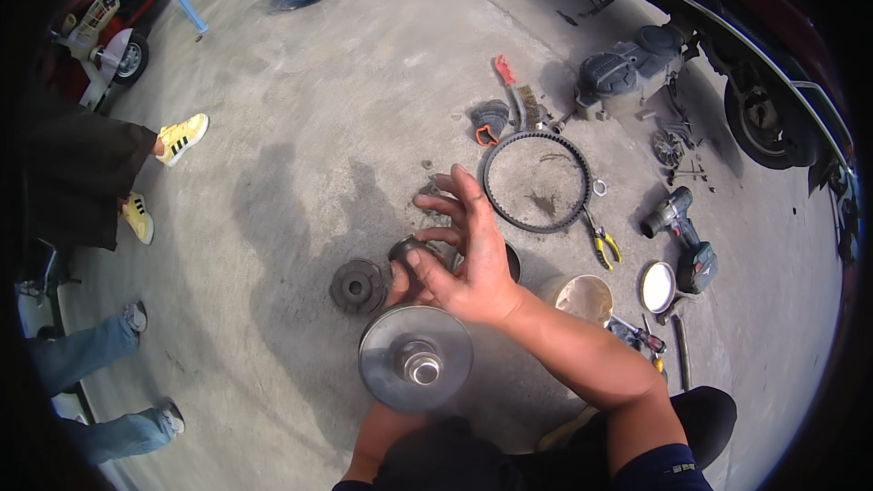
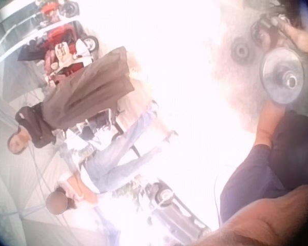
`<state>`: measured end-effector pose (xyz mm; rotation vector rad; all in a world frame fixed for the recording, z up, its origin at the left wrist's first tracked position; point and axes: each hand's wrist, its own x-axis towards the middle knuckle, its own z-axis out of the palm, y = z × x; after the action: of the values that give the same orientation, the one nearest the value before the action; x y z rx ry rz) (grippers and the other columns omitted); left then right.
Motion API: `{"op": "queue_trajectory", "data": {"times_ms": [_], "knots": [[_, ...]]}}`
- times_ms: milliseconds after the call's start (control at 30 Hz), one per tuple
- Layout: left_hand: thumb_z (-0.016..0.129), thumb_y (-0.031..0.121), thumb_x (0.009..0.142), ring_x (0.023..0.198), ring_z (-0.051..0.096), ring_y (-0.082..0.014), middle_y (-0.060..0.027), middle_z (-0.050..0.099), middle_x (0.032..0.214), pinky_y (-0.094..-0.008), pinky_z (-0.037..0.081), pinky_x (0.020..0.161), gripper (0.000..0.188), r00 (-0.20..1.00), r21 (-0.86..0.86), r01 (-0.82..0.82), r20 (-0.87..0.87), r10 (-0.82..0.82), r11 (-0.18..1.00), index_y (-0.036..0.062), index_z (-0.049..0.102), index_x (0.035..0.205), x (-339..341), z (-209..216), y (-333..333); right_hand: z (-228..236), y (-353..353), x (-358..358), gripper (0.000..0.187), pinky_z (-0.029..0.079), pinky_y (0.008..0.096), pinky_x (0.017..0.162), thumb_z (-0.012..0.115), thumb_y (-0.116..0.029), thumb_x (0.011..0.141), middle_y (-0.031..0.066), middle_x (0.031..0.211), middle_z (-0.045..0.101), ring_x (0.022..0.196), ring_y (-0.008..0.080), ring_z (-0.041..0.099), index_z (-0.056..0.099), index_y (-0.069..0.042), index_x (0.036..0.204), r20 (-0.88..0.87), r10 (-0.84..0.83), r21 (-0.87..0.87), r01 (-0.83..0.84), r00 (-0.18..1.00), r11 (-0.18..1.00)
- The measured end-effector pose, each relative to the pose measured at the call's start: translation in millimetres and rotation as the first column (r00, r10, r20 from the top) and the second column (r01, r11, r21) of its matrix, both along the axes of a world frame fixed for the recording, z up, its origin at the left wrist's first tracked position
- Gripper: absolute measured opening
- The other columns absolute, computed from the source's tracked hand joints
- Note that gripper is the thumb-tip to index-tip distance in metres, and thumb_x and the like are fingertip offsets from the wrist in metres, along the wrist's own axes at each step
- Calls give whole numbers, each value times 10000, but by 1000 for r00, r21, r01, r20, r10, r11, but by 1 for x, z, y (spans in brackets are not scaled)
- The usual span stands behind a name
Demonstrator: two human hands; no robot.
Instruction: The person assembles mechanical parts on the floor, inserting a cylindrical component into a larger housing and securing it with a spring and retaining ring. They use a screwdriver to adjust the assembly and handle various small parts and tools.
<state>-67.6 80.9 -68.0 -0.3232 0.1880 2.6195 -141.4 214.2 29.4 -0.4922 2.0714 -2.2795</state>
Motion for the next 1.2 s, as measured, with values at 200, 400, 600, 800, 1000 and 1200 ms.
{"op": "queue_trajectory", "data": {"times_ms": [200, 400, 600, 800, 1000, 1200], "knots": [[572, 597, 1092, 512, 413, -80, 44, 436, 641, -258, 327, 451, 574, 997, 308, -23, 81, -2, 951, 69, 547, 1315, 0, 6, 1, 2, 30, -44, 1204, 515, 519, 1137, 990, -214, 726, 278, 1617, 372, 1422, 449, 532, 272, -68, 1682, -491, 162, 640, 228, 856, 734], [582, 600, 1087, 506, 379, -75, 48, 441, 640, -246, 310, 459, 559, 999, 220, 33, -10, -31, 975, 70, 539, 1261, -3, 4, 3, -6, 19, -46, 1106, 467, 550, 1102, 938, -237, 730, 247, 1523, 483, 1288, 468, 551, 357, -139, 1665, -594, 274, 670, 277, 756, 688], [490, 707, 1075, 595, 474, -98, 34, 490, 668, -274, 391, 511, 724, 991, 503, 99, -128, -39, 859, 162, 495, 1551, -4, -25, -15, -24, 57, -77, 972, 551, 494, 1066, 795, 15, 785, 231, 1495, 499, 1275, 415, 605, 371, -97, 1652, -525, 243, 661, 210, 816, 720], [468, 715, 1081, 577, 378, -62, 81, 396, 660, -236, 354, 497, 746, 997, 252, -58, 55, 46, 966, 81, 632, 1439, -3, -13, -23, -67, 88, -196, 942, 531, 493, 1122, 697, 67, 828, 272, 1530, 449, 1333, 408, 611, 313, -74, 1676, -196, -332, 694, 370, 923, 618], [542, 645, 1091, 513, 363, -53, 61, 405, 636, -230, 319, 464, 712, 989, 104, -92, 129, 79, 990, 8, 566, 1407, -20, 1, -25, -136, 74, -268, 946, 477, 516, 1187, 633, 60, 855, 272, 1628, 368, 1459, 479, 475, 257, -134, 1700, -354, -146, 852, 383, 924, 356], [524, 654, 1091, 510, 395, -58, 52, 414, 630, -236, 344, 458, 735, 987, 113, -99, 141, 82, 989, -7, 553, 1410, -27, -3, -37, -189, 70, -279, 1189, 518, 489, 1158, 839, -17, 811, 219, 1693, 391, 1421, 434, 561, 150, -264, 1748, -110, -129, 975, 132, 986, 178]]}}
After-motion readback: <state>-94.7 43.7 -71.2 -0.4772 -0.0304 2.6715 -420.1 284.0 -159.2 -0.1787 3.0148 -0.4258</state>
